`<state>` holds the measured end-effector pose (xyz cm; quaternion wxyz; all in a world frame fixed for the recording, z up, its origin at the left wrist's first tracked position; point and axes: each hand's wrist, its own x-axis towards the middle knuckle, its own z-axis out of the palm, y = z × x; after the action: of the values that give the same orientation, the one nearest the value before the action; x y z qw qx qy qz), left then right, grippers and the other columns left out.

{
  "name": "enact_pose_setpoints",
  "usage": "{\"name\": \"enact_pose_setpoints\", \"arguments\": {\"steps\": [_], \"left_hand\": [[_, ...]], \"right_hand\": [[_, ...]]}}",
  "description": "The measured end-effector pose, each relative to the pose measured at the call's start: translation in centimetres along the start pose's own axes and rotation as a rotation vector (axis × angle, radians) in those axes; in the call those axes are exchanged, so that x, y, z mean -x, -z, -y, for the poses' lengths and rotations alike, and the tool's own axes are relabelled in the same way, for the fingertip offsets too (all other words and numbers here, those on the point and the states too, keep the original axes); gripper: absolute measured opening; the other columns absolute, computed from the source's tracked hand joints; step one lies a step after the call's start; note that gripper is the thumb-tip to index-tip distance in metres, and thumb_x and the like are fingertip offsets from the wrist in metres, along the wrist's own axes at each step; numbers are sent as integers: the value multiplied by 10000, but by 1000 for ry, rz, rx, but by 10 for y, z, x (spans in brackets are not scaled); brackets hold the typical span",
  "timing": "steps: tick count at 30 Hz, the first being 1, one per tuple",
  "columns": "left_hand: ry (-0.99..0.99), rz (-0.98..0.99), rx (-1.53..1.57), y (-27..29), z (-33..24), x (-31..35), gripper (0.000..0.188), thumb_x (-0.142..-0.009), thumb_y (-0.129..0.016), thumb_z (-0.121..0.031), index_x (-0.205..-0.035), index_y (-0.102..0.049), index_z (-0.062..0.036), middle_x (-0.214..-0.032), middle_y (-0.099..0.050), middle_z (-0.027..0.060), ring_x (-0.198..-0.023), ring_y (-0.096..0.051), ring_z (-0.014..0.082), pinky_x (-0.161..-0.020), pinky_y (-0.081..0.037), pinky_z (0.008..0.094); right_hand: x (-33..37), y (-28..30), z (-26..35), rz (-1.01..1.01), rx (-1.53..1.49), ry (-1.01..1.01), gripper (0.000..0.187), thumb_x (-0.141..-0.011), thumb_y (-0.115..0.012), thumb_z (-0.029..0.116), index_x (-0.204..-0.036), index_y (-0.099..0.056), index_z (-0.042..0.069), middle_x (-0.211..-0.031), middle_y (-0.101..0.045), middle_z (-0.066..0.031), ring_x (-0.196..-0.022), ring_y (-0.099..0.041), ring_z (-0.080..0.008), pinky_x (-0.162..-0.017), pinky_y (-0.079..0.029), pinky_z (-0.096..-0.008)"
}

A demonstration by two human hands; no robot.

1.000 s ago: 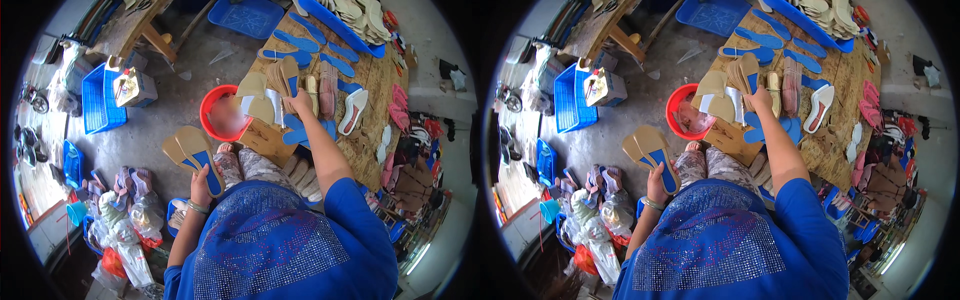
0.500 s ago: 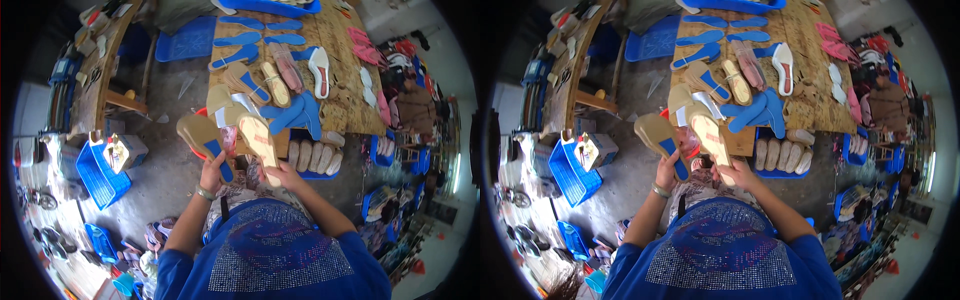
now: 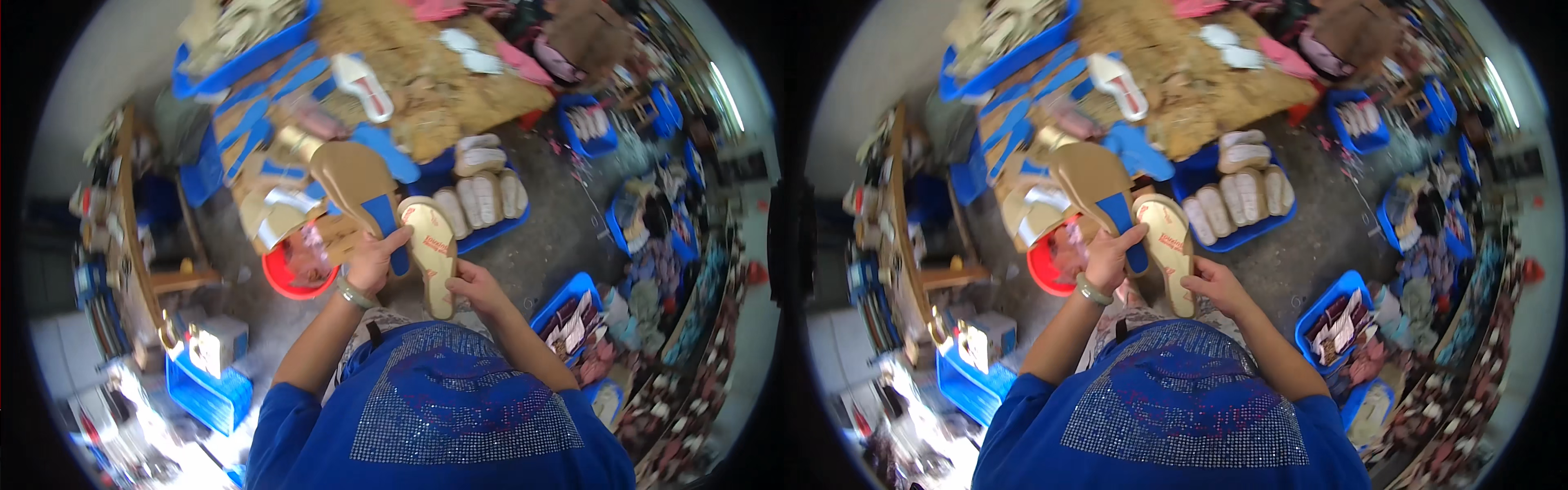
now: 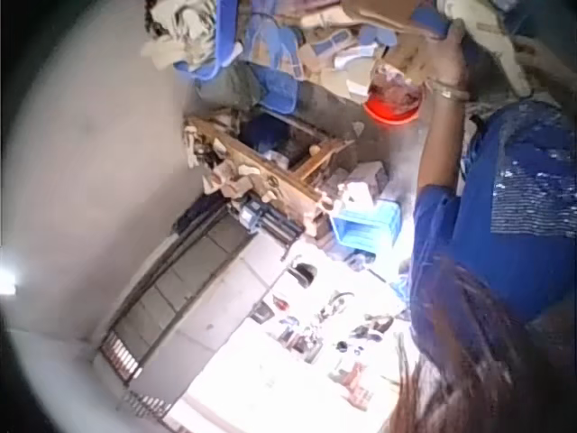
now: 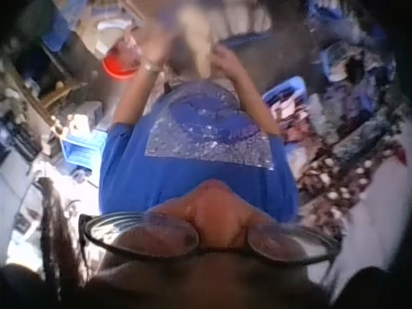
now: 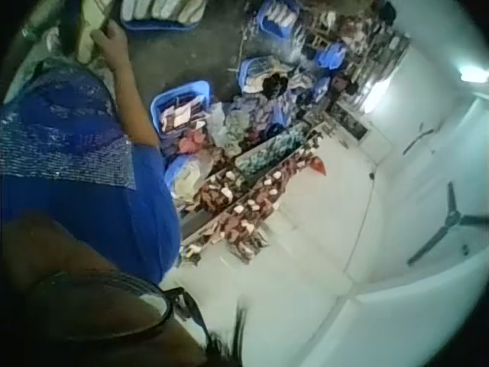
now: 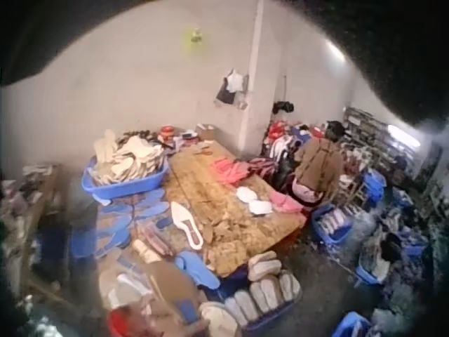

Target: The person assembles slipper soles by hand, aligning beige and blue components and securing them with a rubber band. They then move to a sewing machine to stitch the soles together, handling the materials one at a time. Finally, they return to the table to bundle the finished soles with rubber bands.

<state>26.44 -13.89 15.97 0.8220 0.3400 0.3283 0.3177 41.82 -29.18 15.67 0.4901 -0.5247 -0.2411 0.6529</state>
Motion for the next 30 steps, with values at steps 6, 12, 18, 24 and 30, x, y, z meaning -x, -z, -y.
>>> {"name": "enact_pose_setpoints", "arguments": {"steps": [6, 12, 18, 24, 30], "left_hand": [[61, 301, -360, -177, 107, -8, 517, -804, -642, -42, -1282, -452, 17, -1124, -587, 81, -967, -584, 150, -837, -483, 289], [165, 627, -490, -335, 213, -16, 468, -839, -658, -151, -1241, -473, 0, -843, -567, 5, -742, -531, 90, -683, -440, 248], [357, 913, -661, -420, 268, -33, 620, -833, -672, -143, -1346, -352, -6, -874, -540, -3, -794, -517, 77, -698, -435, 229], [290, 1116, -702, -468, 321, -84, 573, -815, -711, -169, -1298, -436, -31, -907, -533, -6, -819, -514, 83, -739, -443, 247], [440, 1205, -851, -569, 345, -205, 602, -834, -676, -120, -1357, -402, -1, -1060, -542, 1, -990, -501, 97, -907, -410, 258]], "right_hand": [[96, 136, 24, -484, 95, 191, 360, -819, -704, 168, -1106, -594, -19, -949, -647, -35, -836, -589, -105, -762, -473, -249], [235, 266, 22, -862, -92, 359, 272, -836, -677, 144, -1057, -624, -7, -871, -655, -25, -766, -593, -90, -704, -475, -239], [301, 351, 20, -1045, -627, 594, 266, -898, -579, 119, -1134, -572, -4, -1012, -648, -68, -905, -626, -146, -802, -495, -282], [300, 438, 39, -947, -925, 815, 320, -901, -554, 97, -1199, -518, -14, -1144, -605, -102, -1042, -595, -201, -903, -473, -324], [321, 572, 72, -1038, -381, 422, 366, -793, -646, 33, -1150, -583, -16, -1053, -647, -79, -921, -609, -136, -805, -481, -267]]}}
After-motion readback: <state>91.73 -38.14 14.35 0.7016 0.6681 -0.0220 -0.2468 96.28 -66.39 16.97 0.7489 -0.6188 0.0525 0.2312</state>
